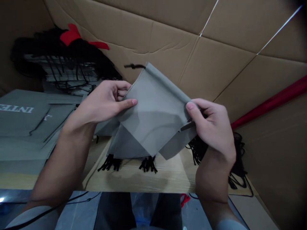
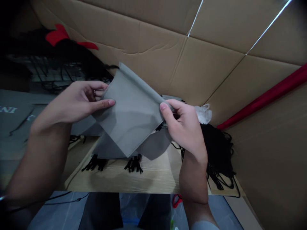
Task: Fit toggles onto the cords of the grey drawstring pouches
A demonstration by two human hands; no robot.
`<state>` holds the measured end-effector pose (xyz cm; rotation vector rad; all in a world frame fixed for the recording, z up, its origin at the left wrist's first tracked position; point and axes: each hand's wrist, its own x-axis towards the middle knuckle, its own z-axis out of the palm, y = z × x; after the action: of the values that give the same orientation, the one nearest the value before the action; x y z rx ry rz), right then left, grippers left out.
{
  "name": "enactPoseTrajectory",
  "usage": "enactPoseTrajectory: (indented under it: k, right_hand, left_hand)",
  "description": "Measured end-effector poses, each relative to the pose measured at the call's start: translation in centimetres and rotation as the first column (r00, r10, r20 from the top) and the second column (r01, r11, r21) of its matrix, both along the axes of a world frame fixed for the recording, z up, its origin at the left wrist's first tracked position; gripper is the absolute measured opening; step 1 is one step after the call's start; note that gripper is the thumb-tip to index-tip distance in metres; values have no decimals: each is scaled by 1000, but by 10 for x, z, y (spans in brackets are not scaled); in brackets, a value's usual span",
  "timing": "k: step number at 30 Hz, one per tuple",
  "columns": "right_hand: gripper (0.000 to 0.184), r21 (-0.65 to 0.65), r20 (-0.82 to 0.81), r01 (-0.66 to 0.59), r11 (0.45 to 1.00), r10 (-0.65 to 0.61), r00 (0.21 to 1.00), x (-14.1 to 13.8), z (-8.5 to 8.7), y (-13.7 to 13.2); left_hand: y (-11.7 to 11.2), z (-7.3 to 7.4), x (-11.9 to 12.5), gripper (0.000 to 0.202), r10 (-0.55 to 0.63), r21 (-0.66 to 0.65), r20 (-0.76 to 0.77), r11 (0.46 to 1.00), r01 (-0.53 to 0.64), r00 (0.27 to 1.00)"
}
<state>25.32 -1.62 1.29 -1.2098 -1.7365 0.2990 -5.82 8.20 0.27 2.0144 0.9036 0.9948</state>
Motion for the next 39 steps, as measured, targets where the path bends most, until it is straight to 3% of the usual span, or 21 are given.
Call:
enactPoseTrajectory:
  k: [2,4,6,10,13,19,25,31,39]
  right_hand:
    - [31,-146,113,-44,988,61,992,2,-4,3]
    - [18,-251,161,-72,965,115,980,3,-8,8]
    - [38,-320,121,-165,933,213,969,3,-13,14]
    - [19,-498,122,-350,794,463,878,-5,-21,28]
    - [22,-598,167,-353,720,543,823,-16,-28,37]
    - [18,-727,256,-315,610,666,700,-43,-47,48]
    - [17,-777,388,-209,594,712,584,-61,-61,54]
    - [21,-753,496,-141,642,696,520,-65,-65,53]
    - [22,-742,543,-136,657,707,453,-59,-62,55]
  left_hand:
    - [10,-3,-2,19,10,52,-76,999,-6,997]
    - [16,-4,-3,22,35,115,-170,993,-15,985]
    - [20,-6,-3,30,68,174,-278,985,-20,958]
    - [27,-11,-2,26,124,238,-463,971,-11,877]
    - [38,-23,-3,26,66,181,-623,982,61,779]
    - [58,-60,14,25,-100,-7,-865,982,188,492]
    - [55,-83,44,39,-33,45,-919,981,188,392]
    - [51,-82,54,36,43,116,-931,976,182,363]
    - [52,-85,58,34,78,156,-924,971,183,375]
